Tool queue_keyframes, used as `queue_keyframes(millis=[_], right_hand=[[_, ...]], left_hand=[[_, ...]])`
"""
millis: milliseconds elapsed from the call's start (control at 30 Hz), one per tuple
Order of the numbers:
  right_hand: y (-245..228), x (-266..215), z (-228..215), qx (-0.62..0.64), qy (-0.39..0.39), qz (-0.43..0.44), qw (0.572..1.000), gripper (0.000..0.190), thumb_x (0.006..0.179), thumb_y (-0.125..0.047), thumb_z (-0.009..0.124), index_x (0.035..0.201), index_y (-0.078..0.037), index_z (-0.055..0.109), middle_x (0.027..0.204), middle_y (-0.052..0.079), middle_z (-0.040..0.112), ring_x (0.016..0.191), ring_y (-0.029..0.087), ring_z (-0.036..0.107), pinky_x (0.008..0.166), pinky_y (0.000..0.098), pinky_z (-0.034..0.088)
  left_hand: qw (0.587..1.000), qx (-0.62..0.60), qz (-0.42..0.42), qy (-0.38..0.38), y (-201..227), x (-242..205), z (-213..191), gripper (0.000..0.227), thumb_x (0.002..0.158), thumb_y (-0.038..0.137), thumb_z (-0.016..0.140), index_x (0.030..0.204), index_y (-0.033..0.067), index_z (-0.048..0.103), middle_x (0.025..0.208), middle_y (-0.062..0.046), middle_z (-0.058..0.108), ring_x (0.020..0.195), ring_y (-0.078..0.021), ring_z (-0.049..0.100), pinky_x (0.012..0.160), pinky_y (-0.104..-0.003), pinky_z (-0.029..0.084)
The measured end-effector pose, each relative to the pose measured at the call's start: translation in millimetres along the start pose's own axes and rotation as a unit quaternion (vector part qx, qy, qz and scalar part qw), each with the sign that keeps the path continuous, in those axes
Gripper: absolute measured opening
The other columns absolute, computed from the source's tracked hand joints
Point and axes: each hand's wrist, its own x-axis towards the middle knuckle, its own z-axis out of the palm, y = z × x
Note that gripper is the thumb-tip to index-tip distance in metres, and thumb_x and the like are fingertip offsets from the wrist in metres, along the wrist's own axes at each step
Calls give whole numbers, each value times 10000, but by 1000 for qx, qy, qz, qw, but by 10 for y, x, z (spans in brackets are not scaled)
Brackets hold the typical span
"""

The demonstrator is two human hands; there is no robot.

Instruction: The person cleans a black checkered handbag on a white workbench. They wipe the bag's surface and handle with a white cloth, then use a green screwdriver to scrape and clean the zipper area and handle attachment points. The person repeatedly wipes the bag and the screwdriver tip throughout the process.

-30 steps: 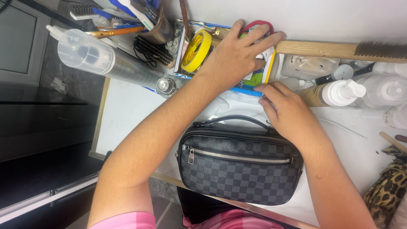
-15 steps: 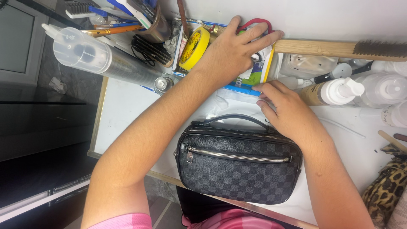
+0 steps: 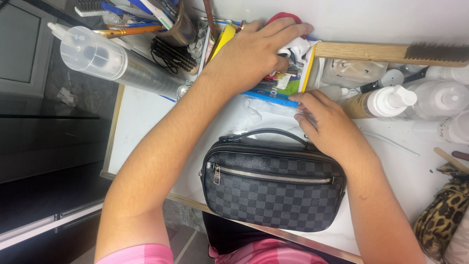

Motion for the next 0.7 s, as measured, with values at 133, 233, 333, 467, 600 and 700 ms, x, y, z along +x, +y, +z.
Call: queue_keyframes(millis=[133, 233, 333, 467, 600, 700], right_hand=[[3, -17, -2, -8, -3, -5, 1000, 321, 939, -91, 642, 1256, -54, 614, 1206, 164, 665, 1036, 373, 682, 848, 434, 552], [-17, -30, 5, -20, -6, -6, 1000, 321, 938, -106, 637, 1254, -56, 617, 1215, 173, 661, 1024, 385, 680, 848, 451, 549], [-22, -47, 21, -31, 0, -9, 999, 306, 945, -111, 641, 1247, -63, 627, 1197, 180, 667, 1014, 400, 679, 838, 462, 548], [-1, -46, 53, -24, 20, -15, 999, 272, 962, -104, 648, 1231, -68, 630, 1171, 180, 678, 990, 404, 687, 825, 459, 554], [11, -24, 67, -28, 14, -5, 999, 286, 921, -87, 681, 1201, -60, 627, 1159, 174, 685, 969, 398, 698, 801, 454, 559], [18, -17, 57, -20, 18, -13, 1000, 292, 908, -70, 684, 1192, -51, 621, 1160, 172, 684, 981, 392, 704, 800, 449, 563]], left_hand=[[1000, -2, 5, -1, 32, -32, -52, 112, 867, 244, 755, 887, 154, 820, 1617, -12, 472, 1516, -227, 358, 1173, -484, 374], [999, 11, -4, -39, 108, 12, -77, 143, 782, 262, 770, 865, 163, 830, 1612, -15, 435, 1504, -242, 328, 1196, -526, 306], [994, -3, -29, -104, 239, 132, -4, 151, 687, 289, 793, 794, 195, 839, 1598, -15, 396, 1469, -255, 304, 1176, -570, 250], [991, 3, -36, -126, 236, 146, 97, 221, 645, 329, 779, 816, 203, 841, 1629, 11, 376, 1484, -239, 291, 1189, -592, 235], [992, 78, -10, -100, 272, 184, 264, 124, 834, 272, 740, 822, 202, 842, 1641, -19, 379, 1497, -277, 283, 1178, -635, 228], [991, 90, -12, -95, 271, 192, 353, 151, 870, 285, 724, 830, 201, 843, 1651, -11, 364, 1503, -269, 275, 1184, -636, 219]])
